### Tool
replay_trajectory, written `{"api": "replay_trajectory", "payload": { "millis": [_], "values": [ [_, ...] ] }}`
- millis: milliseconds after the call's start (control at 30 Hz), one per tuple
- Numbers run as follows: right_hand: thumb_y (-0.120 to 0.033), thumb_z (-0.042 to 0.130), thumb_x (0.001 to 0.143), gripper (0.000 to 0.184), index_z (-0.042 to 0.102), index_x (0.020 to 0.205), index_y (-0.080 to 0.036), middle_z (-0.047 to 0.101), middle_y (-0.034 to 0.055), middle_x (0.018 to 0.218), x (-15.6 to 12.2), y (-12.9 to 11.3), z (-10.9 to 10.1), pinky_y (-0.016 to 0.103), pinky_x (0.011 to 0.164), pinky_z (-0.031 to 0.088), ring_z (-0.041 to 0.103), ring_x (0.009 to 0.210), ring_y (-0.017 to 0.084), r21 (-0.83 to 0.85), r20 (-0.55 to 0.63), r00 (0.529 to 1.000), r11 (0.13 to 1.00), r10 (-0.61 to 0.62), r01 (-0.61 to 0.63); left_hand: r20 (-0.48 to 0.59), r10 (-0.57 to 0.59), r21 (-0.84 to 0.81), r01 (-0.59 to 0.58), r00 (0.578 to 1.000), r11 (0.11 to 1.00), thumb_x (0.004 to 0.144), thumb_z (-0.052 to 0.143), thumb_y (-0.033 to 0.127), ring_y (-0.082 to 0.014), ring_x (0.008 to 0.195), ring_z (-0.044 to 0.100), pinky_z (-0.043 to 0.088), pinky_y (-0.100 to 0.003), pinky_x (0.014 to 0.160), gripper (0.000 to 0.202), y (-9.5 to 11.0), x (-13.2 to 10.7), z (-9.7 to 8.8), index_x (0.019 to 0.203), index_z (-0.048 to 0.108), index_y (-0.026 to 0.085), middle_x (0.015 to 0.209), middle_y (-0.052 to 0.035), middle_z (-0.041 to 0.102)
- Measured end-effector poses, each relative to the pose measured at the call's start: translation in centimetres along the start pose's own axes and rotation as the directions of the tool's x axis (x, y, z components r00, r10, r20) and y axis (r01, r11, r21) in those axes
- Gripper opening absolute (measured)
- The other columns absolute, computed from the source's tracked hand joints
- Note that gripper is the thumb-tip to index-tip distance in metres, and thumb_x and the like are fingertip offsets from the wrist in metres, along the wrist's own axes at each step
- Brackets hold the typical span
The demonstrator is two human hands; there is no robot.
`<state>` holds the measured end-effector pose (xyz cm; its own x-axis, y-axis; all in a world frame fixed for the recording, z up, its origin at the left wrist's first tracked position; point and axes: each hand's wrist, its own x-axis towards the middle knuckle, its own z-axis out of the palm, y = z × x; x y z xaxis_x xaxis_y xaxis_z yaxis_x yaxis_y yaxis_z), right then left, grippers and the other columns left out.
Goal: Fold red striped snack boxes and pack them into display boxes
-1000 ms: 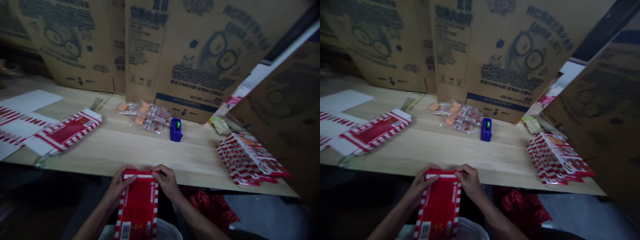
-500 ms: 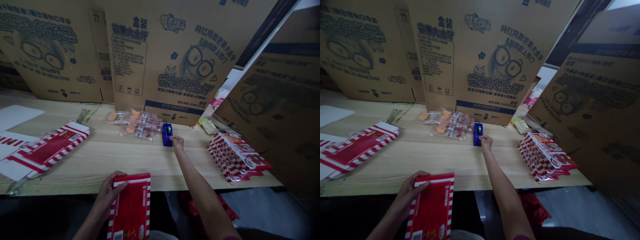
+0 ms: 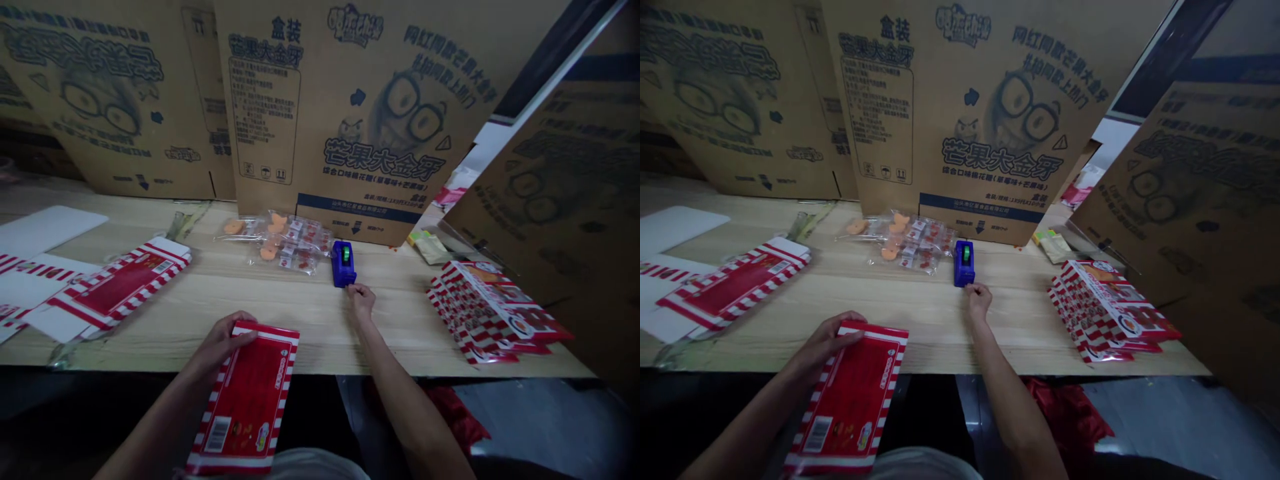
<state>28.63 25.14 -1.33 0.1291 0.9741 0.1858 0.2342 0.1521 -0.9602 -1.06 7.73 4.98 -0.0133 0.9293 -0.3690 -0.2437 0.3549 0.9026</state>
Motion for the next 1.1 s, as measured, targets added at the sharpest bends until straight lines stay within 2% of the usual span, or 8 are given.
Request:
{"api": "replay_trajectory", "payload": {
  "millis": [200,367,500,633,767,933,1033,1100],
  "values": [
    [-0.057,0.072,0.062,0.042,0.061,0.056,-0.017,0.058,0.0014,0.062,-3.9,-4.6,0.7,0.032,0.065,0.05,0.055,0.061,0.015,0.106,0.402,0.905,0.975,0.138,-0.196,0.121,-0.1,0.074,0.092,0.988,0.993,0.056,0.082,0.032,-0.0135,0.055,0.059,0.043,-0.022,0.053,0.037,1.5,1.1,0.7,0.08,0.059,0.015,0.064,0.0028,0.063],
    [-0.046,0.072,0.075,0.032,0.065,0.06,-0.017,0.062,0.0015,0.071,-7.0,-10.0,3.1,0.026,0.065,0.043,0.055,0.067,0.014,0.079,0.89,0.445,0.995,-0.101,0.068,0.199,-0.124,0.141,0.097,0.972,0.985,0.056,0.08,0.031,-0.0111,0.051,0.054,0.039,-0.021,0.051,0.033,1.5,1.6,2.2,0.076,0.059,0.014,0.06,0.0035,0.061],
    [-0.038,0.078,0.069,0.033,0.056,0.054,-0.018,0.056,0.0001,0.062,-8.3,-11.0,4.6,0.025,0.056,0.031,0.048,0.059,0.012,-0.209,0.837,0.541,0.866,-0.082,0.455,0.198,-0.11,0.149,0.081,0.974,0.985,0.055,0.08,0.029,-0.0108,0.052,0.054,0.039,-0.021,0.053,0.033,0.9,1.6,2.7,0.075,0.058,0.015,0.06,0.0039,0.061],
    [-0.038,0.076,0.072,0.032,0.055,0.059,-0.018,0.057,0.0009,0.061,-9.1,-10.9,4.3,0.025,0.055,0.028,0.047,0.059,0.013,-0.355,0.799,0.601,0.787,-0.025,0.505,0.197,-0.111,0.118,0.089,0.974,0.989,0.057,0.08,0.03,-0.0111,0.052,0.054,0.038,-0.021,0.052,0.033,0.6,1.2,2.6,0.076,0.056,0.016,0.061,0.0043,0.06],
    [-0.039,0.079,0.067,0.031,0.056,0.07,-0.019,0.058,-0.0032,0.06,-8.9,-10.7,3.5,0.022,0.053,0.031,0.051,0.056,0.011,-0.229,0.817,0.569,0.958,0.093,0.172,0.227,-0.096,0.139,0.066,0.969,0.988,0.061,0.079,0.031,-0.0121,0.057,0.056,0.04,-0.022,0.055,0.034,1.1,0.2,3.0,0.08,0.056,0.016,0.066,0.0025,0.062],
    [-0.051,0.086,0.05,0.05,0.063,0.072,-0.013,0.062,-0.0039,0.062,-9.6,-8.5,3.3,0.02,0.055,0.042,0.055,0.053,0.009,-0.095,0.985,0.057,0.794,0.161,-0.601,0.383,-0.055,0.153,-0.005,0.922,0.988,0.065,0.079,0.035,-0.0099,0.058,0.051,0.038,-0.019,0.054,0.035,2.6,-1.6,4.0,0.083,0.056,0.016,0.068,0.003,0.06],
    [-0.054,0.088,0.041,0.06,0.067,0.078,-0.012,0.068,-0.0006,0.071,-10.4,-7.1,3.1,0.022,0.061,0.047,0.06,0.058,0.011,-0.053,0.993,0.021,0.619,0.112,-0.783,0.459,-0.058,0.154,-0.015,0.887,0.988,0.066,0.079,0.035,-0.0086,0.057,0.049,0.036,-0.018,0.053,0.035,3.1,-2.0,3.9,0.085,0.056,0.015,0.068,0.0038,0.059],
    [-0.053,0.087,0.047,0.053,0.066,0.072,-0.012,0.065,-0.0019,0.065,-10.0,-7.4,2.7,0.021,0.058,0.044,0.056,0.056,0.009,-0.028,0.994,0.048,0.673,0.095,-0.74,0.461,-0.06,0.167,-0.02,0.885,0.986,0.067,0.079,0.035,-0.0088,0.058,0.049,0.036,-0.018,0.054,0.035,3.1,-1.9,3.8,0.086,0.057,0.015,0.069,0.0037,0.059]
  ]
}}
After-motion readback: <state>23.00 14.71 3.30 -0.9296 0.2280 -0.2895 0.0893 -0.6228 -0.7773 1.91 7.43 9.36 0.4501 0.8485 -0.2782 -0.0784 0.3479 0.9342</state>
